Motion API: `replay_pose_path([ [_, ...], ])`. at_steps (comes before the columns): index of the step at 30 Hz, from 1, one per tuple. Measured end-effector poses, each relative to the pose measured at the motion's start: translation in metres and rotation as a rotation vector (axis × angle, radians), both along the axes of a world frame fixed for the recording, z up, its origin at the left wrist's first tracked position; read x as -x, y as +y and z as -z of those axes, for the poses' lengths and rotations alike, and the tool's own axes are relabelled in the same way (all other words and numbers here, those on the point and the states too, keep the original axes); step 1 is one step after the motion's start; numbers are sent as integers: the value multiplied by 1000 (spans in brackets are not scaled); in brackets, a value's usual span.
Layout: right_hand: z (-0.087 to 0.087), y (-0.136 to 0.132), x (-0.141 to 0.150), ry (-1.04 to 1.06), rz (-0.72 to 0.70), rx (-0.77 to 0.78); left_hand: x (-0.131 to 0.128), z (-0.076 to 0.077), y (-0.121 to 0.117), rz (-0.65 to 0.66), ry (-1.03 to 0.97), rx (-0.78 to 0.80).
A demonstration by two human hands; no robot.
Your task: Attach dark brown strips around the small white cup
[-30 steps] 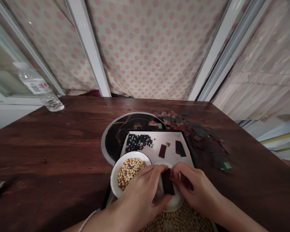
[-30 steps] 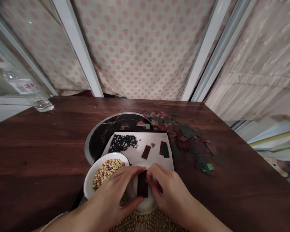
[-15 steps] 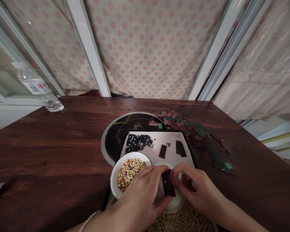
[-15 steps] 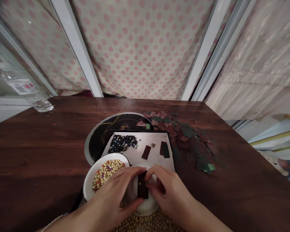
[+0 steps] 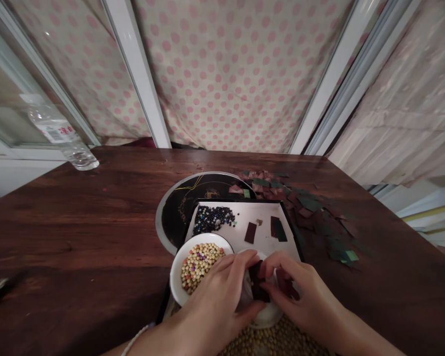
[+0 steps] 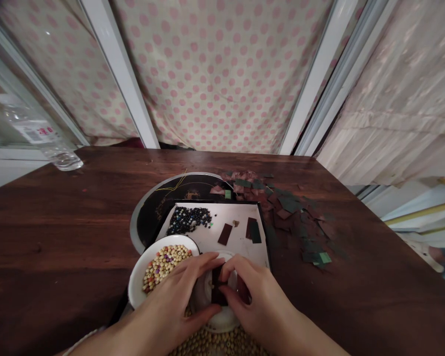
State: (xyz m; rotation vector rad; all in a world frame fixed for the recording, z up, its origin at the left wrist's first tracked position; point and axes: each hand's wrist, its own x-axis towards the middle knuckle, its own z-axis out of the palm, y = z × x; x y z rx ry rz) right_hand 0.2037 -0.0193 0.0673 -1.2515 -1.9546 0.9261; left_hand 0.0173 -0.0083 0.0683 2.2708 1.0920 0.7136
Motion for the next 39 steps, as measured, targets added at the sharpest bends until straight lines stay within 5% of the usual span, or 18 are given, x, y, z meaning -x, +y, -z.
replay_pose_path([
  [13,5,0,15,-4,-3,-63,0,-3,0,16,-9,-5],
  [23,6,10,-4,-166,52,-252,-1,-2,0,0,-24,-32],
  [33,5,0,-8,-198,-120,-173,0,-2,0,-9,-2,-13],
  [39,4,-1,-7,-98,-68,-108,0,-2,0,-17,-11,-12],
])
